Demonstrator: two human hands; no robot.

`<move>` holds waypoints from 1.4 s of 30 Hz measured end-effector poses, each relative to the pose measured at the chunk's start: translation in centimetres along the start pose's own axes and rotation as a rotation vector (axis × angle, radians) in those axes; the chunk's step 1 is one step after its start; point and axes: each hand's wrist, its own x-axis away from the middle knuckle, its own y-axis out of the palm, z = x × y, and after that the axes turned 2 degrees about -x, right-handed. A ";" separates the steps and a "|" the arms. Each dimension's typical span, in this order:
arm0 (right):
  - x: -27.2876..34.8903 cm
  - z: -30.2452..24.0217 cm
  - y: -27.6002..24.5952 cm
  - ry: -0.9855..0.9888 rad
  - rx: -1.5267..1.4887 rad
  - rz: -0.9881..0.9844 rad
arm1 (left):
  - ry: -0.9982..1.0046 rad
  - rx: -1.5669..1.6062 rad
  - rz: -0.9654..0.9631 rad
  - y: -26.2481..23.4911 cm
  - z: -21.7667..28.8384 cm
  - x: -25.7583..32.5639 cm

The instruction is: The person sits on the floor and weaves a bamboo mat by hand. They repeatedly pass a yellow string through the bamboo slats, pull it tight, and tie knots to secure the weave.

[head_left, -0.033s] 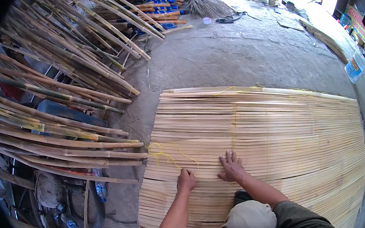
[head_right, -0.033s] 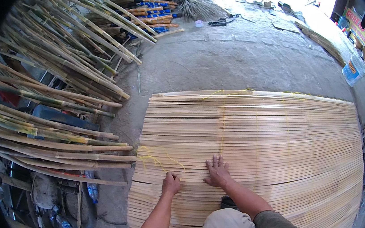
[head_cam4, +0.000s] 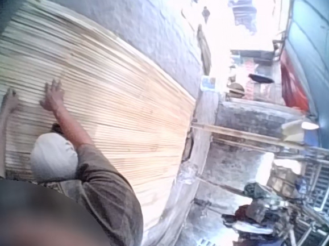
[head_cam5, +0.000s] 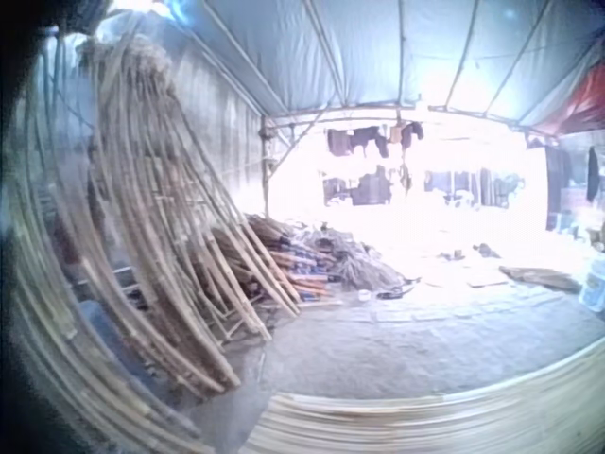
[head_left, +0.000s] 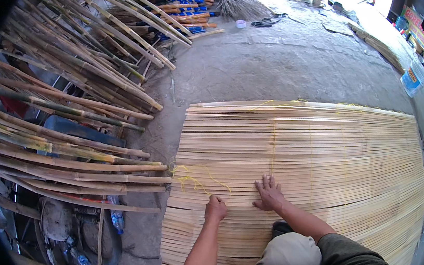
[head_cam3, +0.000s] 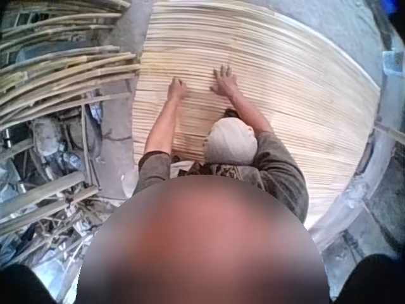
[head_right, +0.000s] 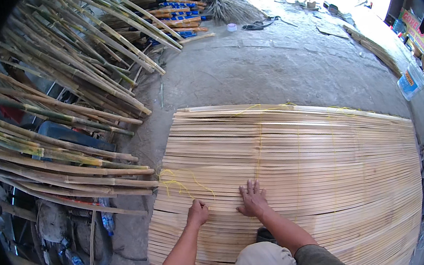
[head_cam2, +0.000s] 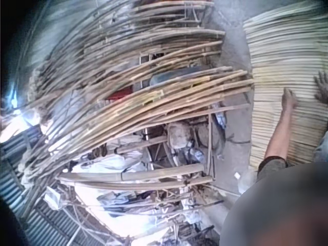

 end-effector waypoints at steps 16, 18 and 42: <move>-0.5 -0.2 -0.1 0.015 0.033 -0.027 | 0.511 0.876 0.205 -32.4 19.2 3.0; -0.3 -0.4 -0.3 0.013 0.031 -0.024 | 0.688 1.130 0.272 -36.0 19.8 3.4; 0.1 -0.8 -0.6 0.007 0.065 -0.011 | -0.045 -0.200 0.098 0.7 -0.8 1.8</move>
